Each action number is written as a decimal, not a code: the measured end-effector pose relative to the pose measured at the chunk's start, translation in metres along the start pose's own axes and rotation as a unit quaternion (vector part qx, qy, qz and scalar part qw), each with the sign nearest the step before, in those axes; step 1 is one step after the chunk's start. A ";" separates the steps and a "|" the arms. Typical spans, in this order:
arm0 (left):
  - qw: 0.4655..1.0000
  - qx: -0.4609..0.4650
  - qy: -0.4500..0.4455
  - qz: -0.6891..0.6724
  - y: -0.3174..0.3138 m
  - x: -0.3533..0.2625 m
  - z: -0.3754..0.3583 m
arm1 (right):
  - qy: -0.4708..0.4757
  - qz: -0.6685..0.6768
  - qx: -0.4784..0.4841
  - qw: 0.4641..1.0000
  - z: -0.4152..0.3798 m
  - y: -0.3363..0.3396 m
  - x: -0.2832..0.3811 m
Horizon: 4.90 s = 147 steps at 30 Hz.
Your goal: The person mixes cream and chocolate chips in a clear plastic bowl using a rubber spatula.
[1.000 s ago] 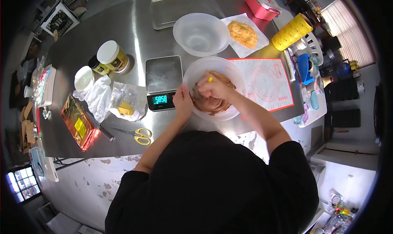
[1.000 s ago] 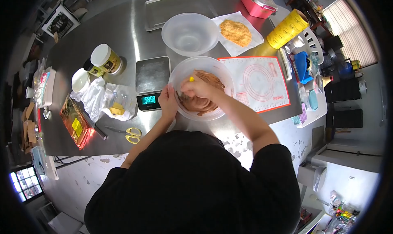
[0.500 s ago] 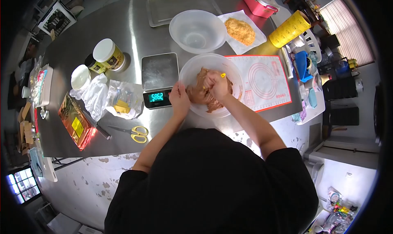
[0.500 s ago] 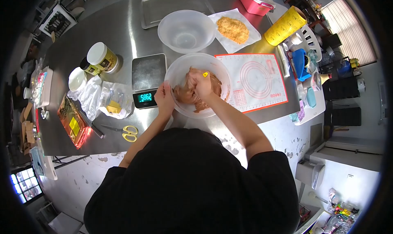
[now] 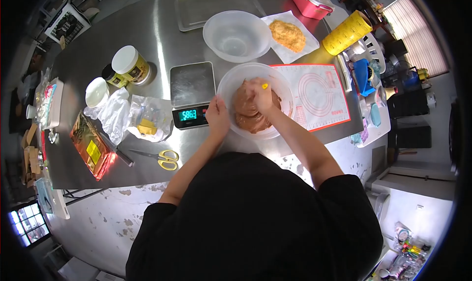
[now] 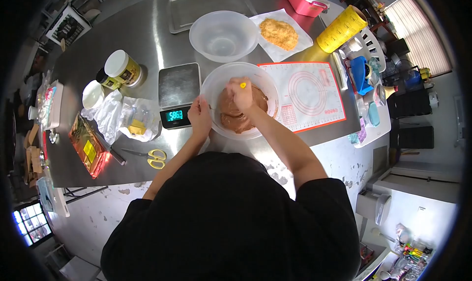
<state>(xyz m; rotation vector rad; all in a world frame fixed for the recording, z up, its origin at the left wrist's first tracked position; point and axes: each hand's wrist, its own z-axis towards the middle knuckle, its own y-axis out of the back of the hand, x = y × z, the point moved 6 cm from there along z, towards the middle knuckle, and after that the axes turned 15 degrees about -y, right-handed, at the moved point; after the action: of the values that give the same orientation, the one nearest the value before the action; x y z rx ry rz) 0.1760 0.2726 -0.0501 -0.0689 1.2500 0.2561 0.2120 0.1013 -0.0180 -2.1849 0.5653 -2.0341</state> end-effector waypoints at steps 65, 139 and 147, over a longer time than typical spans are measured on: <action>0.999 0.043 0.008 0.008 -0.010 0.014 -0.004 | -0.029 0.139 -0.152 0.978 0.026 0.044 0.004; 0.994 -0.014 0.039 -0.097 -0.009 0.009 -0.002 | -0.184 -0.129 0.091 0.970 -0.065 0.000 0.007; 0.998 -0.015 0.016 -0.062 -0.010 0.008 0.000 | -0.116 0.127 0.146 0.974 -0.018 0.024 0.070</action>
<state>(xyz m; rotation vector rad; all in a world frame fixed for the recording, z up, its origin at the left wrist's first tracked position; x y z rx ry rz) 0.1802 0.2646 -0.0589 -0.1765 1.2687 0.1664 0.1926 0.0586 0.0419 -2.0206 0.4554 -1.5924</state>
